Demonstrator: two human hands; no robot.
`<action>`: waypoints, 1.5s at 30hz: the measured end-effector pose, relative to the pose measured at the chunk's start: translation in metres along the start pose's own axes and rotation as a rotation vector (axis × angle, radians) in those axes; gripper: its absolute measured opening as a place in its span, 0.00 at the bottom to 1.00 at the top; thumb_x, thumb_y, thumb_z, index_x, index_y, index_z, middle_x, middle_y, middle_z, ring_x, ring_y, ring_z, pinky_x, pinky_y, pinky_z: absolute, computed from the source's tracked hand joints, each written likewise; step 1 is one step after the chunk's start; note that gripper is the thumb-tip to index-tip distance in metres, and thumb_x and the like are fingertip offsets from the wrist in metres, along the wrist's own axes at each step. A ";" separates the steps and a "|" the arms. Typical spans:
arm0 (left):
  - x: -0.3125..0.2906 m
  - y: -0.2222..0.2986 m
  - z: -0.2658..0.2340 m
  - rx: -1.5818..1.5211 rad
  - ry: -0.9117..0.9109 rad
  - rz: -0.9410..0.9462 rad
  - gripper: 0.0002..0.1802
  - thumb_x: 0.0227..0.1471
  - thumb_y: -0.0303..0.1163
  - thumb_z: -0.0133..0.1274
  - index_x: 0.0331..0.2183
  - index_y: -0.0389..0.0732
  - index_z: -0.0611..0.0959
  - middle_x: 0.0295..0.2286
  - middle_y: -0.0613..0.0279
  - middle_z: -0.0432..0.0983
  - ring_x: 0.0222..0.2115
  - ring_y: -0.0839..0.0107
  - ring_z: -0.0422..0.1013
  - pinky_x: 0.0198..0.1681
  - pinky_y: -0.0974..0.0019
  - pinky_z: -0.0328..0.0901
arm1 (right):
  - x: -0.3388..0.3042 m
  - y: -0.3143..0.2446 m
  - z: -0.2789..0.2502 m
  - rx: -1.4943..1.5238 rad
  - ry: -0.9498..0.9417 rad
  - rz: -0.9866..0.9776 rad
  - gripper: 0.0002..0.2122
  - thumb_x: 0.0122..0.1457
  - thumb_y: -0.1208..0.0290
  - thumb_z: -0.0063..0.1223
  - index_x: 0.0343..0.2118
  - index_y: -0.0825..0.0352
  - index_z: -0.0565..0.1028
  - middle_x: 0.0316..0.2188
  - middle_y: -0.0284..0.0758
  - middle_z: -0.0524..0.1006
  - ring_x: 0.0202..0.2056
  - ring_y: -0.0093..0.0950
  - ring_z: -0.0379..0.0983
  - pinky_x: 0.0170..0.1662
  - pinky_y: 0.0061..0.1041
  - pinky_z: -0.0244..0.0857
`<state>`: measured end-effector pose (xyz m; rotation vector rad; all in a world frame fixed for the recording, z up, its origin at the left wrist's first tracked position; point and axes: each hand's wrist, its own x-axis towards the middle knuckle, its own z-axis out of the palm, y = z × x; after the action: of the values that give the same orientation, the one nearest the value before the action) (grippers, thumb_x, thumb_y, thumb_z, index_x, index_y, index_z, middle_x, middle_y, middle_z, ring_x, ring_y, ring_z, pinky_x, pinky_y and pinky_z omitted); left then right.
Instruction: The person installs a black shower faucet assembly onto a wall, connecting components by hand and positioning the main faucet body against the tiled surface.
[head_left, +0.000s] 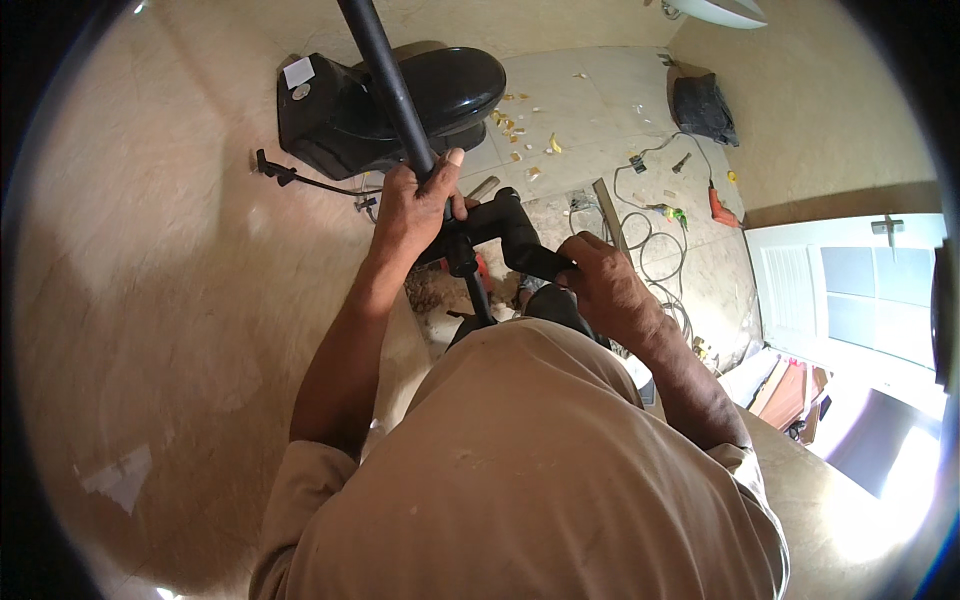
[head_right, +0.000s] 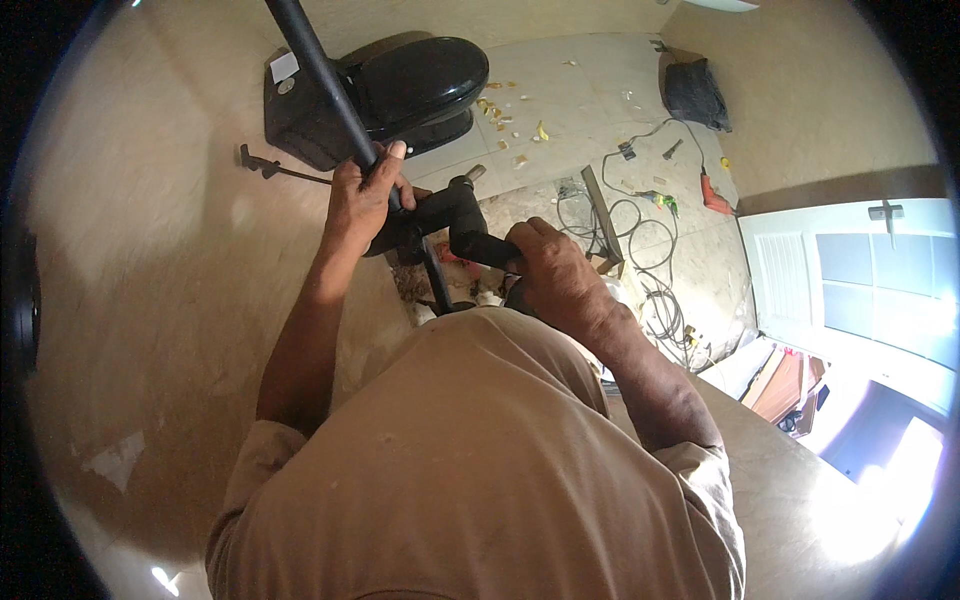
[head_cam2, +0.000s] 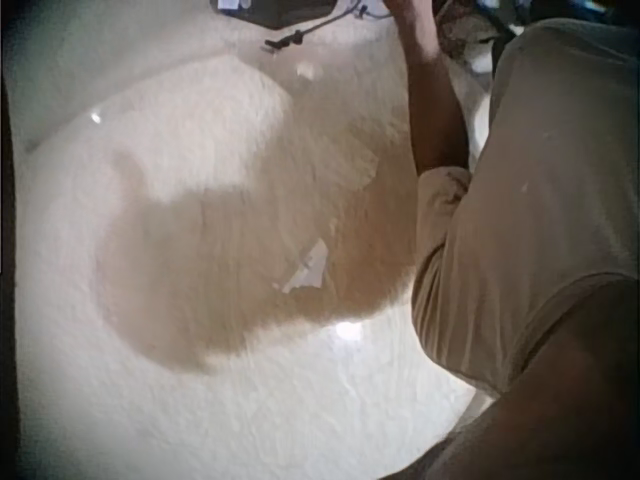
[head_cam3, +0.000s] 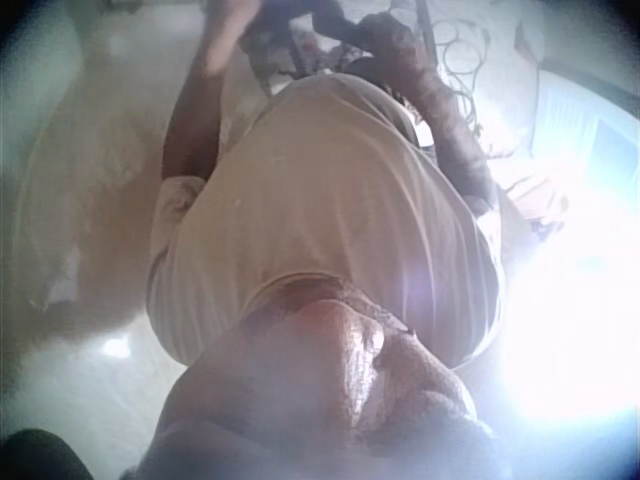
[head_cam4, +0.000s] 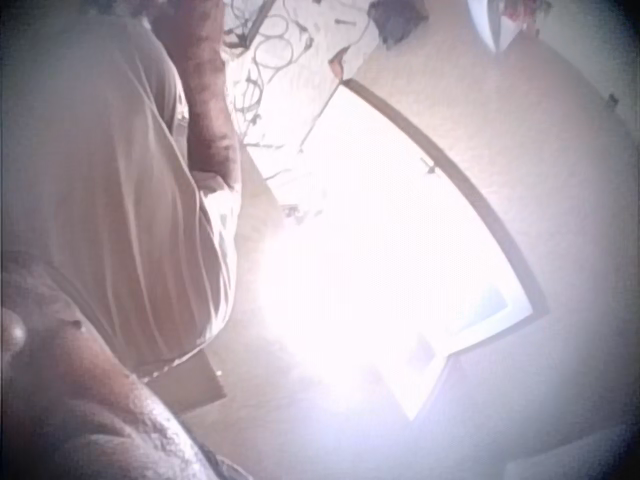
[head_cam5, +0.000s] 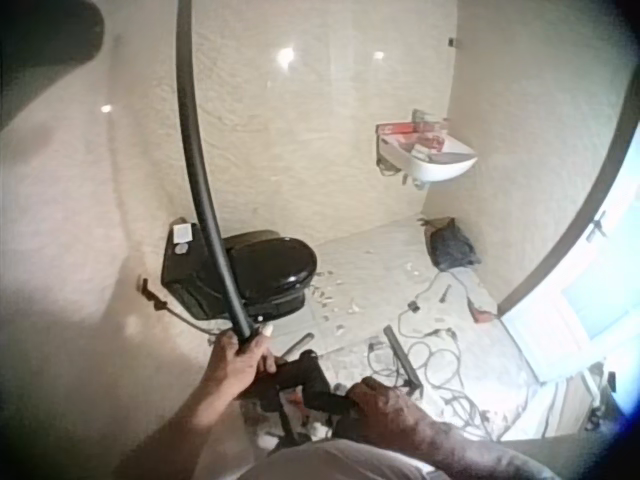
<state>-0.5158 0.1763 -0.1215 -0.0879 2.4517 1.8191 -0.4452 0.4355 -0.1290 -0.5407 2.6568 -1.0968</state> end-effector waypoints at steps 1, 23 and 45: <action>0.000 0.000 -0.001 -0.003 0.003 0.002 0.21 0.63 0.49 0.55 0.29 0.39 0.78 0.14 0.63 0.75 0.18 0.77 0.69 0.29 0.69 0.60 | 0.001 0.001 0.001 0.008 0.019 -0.037 0.06 0.59 0.79 0.56 0.39 0.69 0.76 0.29 0.42 0.78 0.34 0.42 0.78 0.39 0.38 0.70; 0.009 -0.030 -0.022 -0.217 0.040 0.006 0.21 0.64 0.44 0.55 0.30 0.32 0.81 0.13 0.61 0.73 0.17 0.73 0.75 0.28 0.65 0.74 | 0.026 0.034 0.072 0.813 -0.210 0.258 0.05 0.58 0.76 0.61 0.33 0.72 0.79 0.26 0.33 0.80 0.28 0.21 0.76 0.33 0.24 0.70; -0.006 -0.018 -0.049 -0.235 0.072 0.121 0.20 0.64 0.40 0.55 0.24 0.37 0.75 0.14 0.64 0.70 0.18 0.77 0.71 0.34 0.63 0.78 | 0.029 0.000 0.082 0.549 -0.146 0.244 0.07 0.54 0.73 0.67 0.35 0.68 0.82 0.27 0.37 0.80 0.29 0.26 0.76 0.34 0.31 0.67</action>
<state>-0.5097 0.1242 -0.1241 -0.0212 2.3237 2.1870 -0.4446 0.3711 -0.1883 -0.1738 2.0937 -1.5497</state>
